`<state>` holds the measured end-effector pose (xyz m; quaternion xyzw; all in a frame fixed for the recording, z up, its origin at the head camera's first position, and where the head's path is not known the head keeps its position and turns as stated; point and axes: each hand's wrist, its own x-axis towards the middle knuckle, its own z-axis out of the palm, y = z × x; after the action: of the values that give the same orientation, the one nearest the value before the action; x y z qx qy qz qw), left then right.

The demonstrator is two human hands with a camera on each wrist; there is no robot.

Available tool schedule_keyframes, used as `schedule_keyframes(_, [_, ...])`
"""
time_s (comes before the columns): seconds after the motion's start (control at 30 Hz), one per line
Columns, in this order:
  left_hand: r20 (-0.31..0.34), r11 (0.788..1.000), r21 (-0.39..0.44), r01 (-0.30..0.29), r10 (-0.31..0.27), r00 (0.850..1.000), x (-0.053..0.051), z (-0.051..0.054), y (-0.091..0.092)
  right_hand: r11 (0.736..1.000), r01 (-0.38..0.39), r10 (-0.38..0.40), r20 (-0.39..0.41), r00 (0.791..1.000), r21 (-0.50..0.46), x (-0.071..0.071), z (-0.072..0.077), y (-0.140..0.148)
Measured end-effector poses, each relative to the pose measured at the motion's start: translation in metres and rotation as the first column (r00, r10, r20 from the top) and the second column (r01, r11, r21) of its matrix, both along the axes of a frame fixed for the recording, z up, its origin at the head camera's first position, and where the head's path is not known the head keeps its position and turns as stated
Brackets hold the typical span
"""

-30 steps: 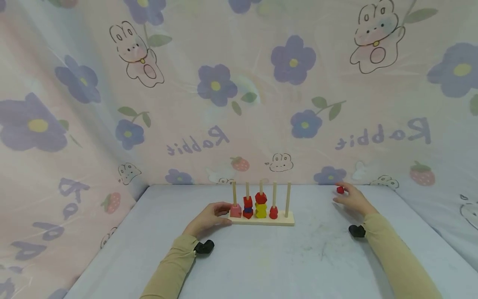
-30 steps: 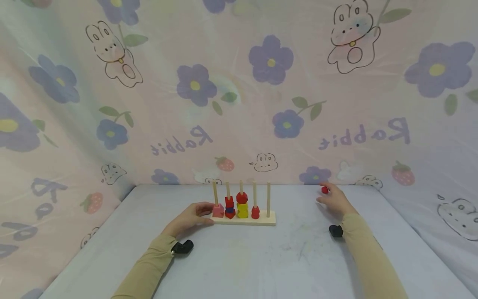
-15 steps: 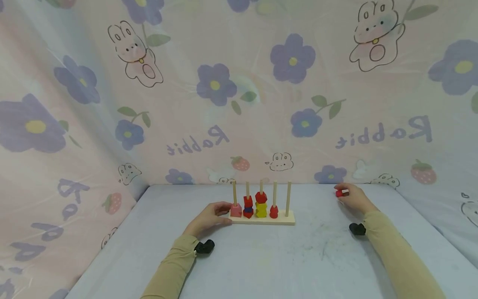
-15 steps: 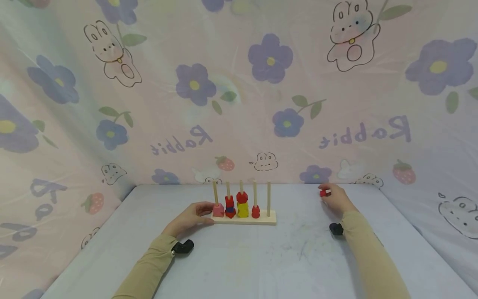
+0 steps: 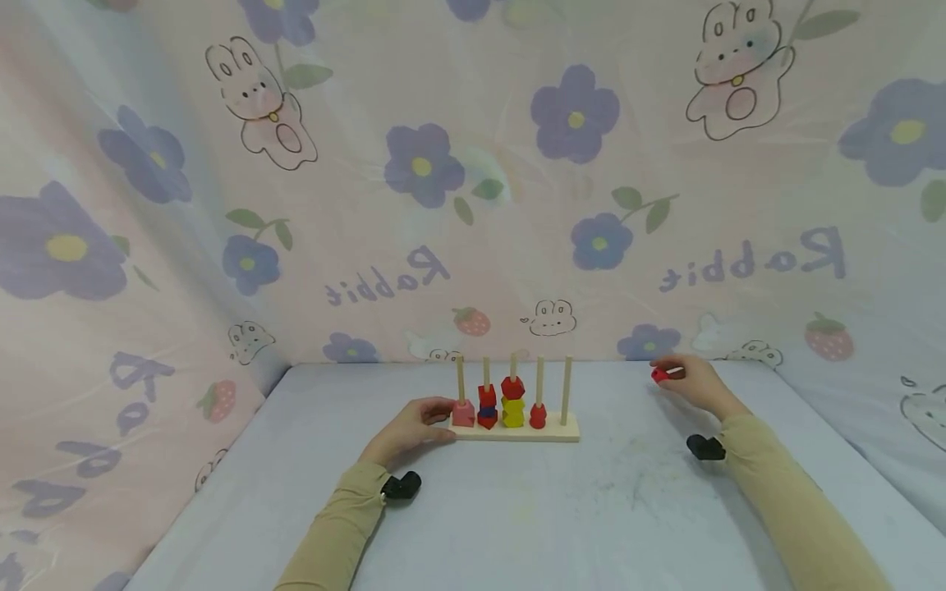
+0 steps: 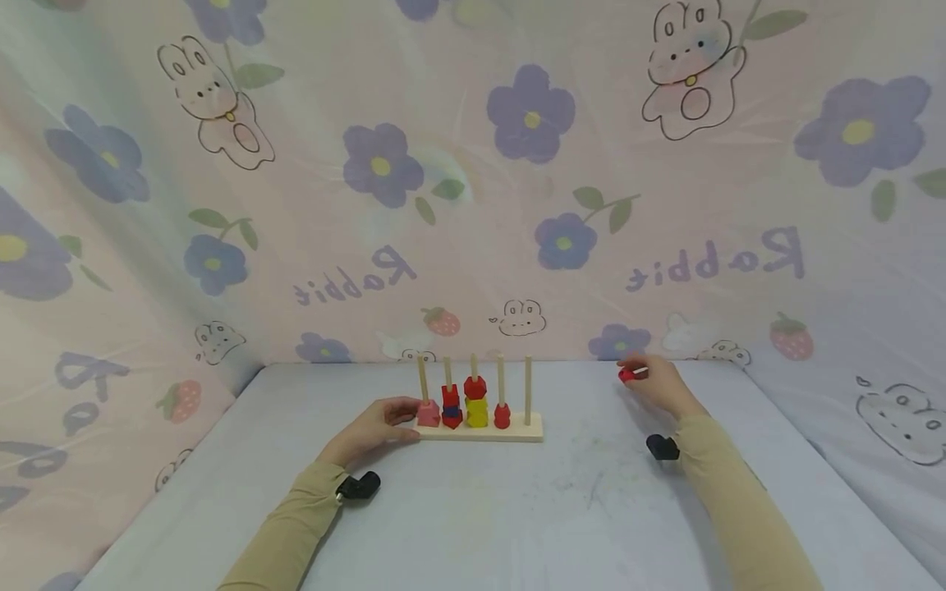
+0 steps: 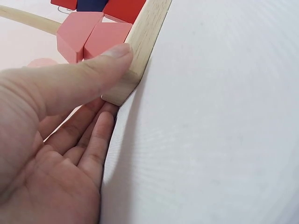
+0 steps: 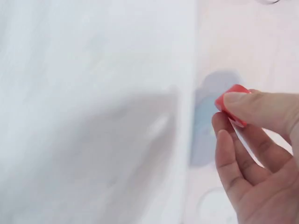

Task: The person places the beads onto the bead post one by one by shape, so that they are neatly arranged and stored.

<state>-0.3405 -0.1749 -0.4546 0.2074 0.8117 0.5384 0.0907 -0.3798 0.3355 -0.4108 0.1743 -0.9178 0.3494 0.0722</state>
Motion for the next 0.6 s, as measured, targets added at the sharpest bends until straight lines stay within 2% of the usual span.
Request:
schedule_keyframes(0.23, [0.023,1.0,0.02,0.002,-0.002,1.0,-0.002,-0.001,0.0,0.989,-0.078,0.065,-0.101,0.993,-0.126,0.009,0.035,-0.035])
schedule_keyframes(0.37, [0.017,1.0,0.018,0.001,-0.002,1.0,-0.003,-0.001,-0.001,0.963,-0.136,0.096,-0.174,0.98,-0.232,0.017,0.054,-0.063])
schedule_keyframes(0.5, [0.0,1.0,0.022,0.009,-0.009,1.0,-0.002,-0.001,-0.001,0.917,-0.185,0.119,-0.2,0.972,-0.352,0.029,0.069,-0.091])
schedule_keyframes(0.6, [-0.003,1.0,0.024,0.015,-0.015,1.0,-0.002,-0.001,0.0,0.87,-0.225,0.136,-0.225,0.965,-0.439,0.036,0.075,-0.112])
